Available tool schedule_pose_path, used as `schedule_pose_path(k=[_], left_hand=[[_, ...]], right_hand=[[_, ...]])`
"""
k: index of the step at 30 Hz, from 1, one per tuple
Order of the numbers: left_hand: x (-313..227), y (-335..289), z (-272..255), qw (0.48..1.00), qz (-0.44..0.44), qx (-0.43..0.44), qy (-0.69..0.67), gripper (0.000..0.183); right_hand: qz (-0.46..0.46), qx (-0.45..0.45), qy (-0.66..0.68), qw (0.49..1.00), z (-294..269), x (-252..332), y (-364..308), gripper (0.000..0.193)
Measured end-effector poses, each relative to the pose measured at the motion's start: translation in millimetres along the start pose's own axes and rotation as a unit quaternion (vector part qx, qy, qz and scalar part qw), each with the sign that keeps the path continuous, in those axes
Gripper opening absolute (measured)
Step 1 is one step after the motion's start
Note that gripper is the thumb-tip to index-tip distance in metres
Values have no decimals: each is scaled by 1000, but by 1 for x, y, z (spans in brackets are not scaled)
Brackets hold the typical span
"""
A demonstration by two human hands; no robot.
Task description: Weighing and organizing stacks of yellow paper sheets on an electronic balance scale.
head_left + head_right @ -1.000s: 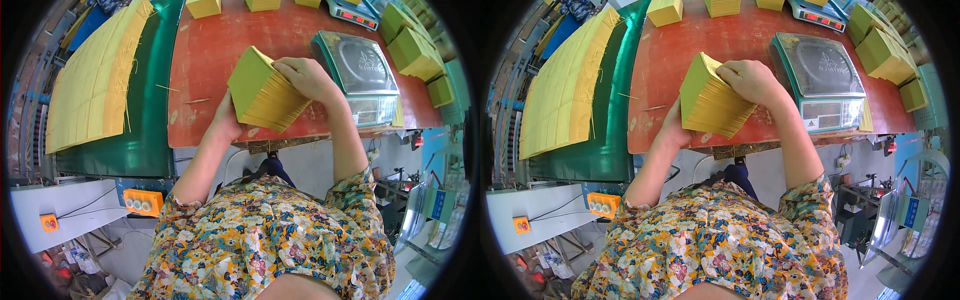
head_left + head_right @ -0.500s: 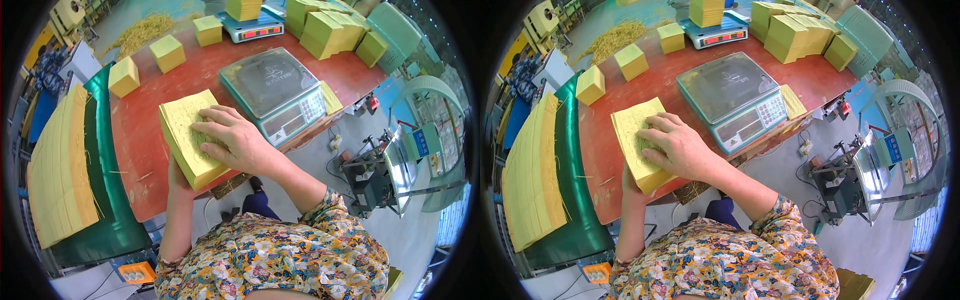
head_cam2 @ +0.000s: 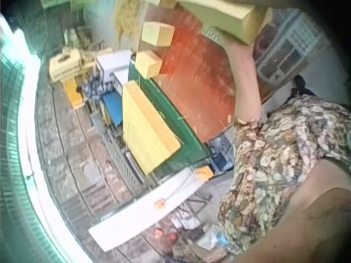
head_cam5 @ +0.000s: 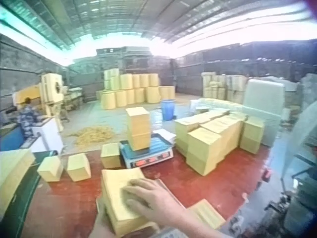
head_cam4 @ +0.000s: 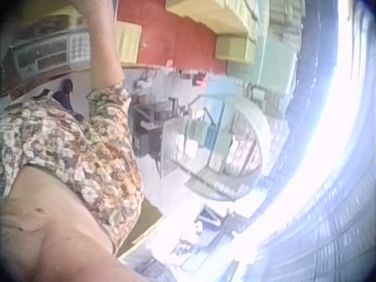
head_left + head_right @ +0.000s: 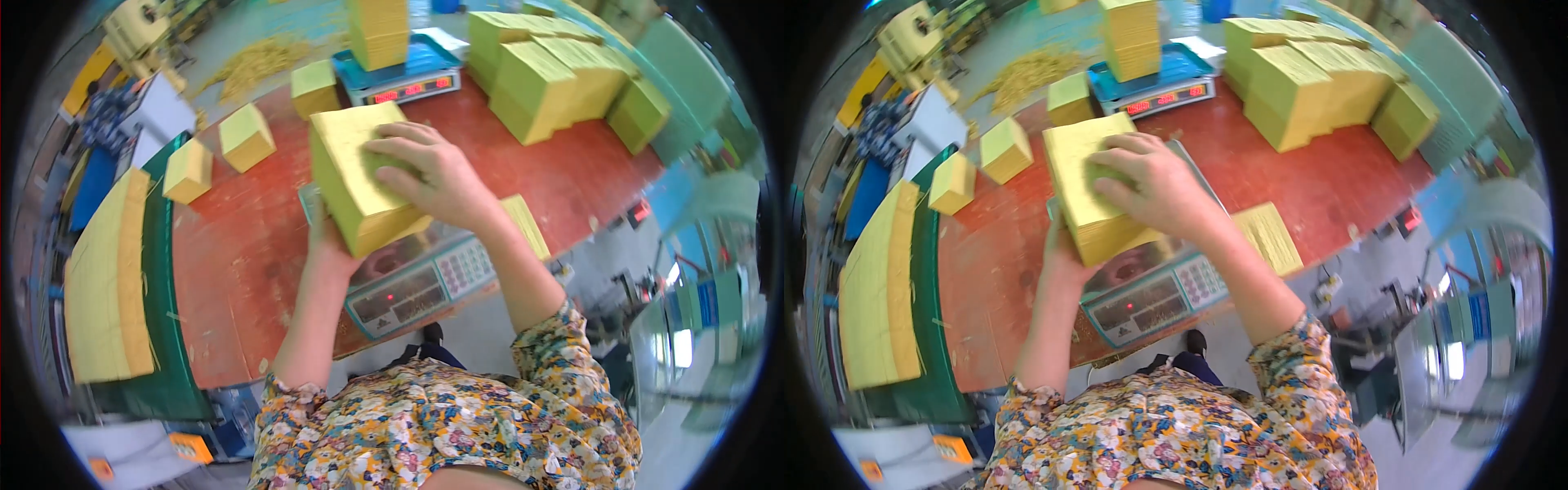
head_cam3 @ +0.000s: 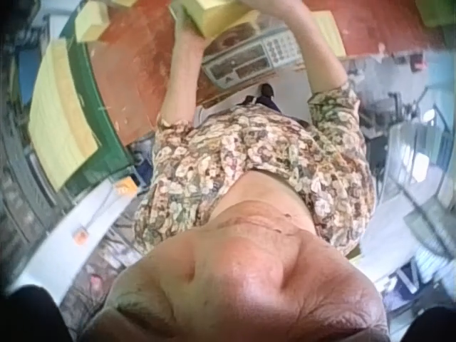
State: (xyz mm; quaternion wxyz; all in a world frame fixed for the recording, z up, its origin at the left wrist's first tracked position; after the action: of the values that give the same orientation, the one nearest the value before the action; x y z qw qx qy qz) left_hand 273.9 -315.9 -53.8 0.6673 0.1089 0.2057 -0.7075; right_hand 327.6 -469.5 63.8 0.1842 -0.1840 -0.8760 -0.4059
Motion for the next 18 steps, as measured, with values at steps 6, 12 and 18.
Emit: schedule_pose_path(k=[6,12,18], left_hand=[[21,-6,-11,991,14,-131,-10,82],[7,-56,-7,927,52,-241,282,53],[-26,-53,86,393,435,-29,810,24]], right_hand=[[26,91,70,993,14,-50,-3,32],[30,94,-11,995,16,-38,-10,35],[12,113,-39,993,24,-24,-10,36]])
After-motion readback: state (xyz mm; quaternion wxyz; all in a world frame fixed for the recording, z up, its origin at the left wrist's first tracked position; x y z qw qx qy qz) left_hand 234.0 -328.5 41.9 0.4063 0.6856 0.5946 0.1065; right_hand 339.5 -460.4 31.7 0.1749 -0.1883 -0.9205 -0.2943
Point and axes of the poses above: each hand's wrist, its own y-axis towards the middle knuckle, its own z-axis out of the palm, x = y × z, the point moved 4 cm from there along y, towards the middle knuckle, and after that the axes turned 5 degrees about x, right-handed, at the moved point
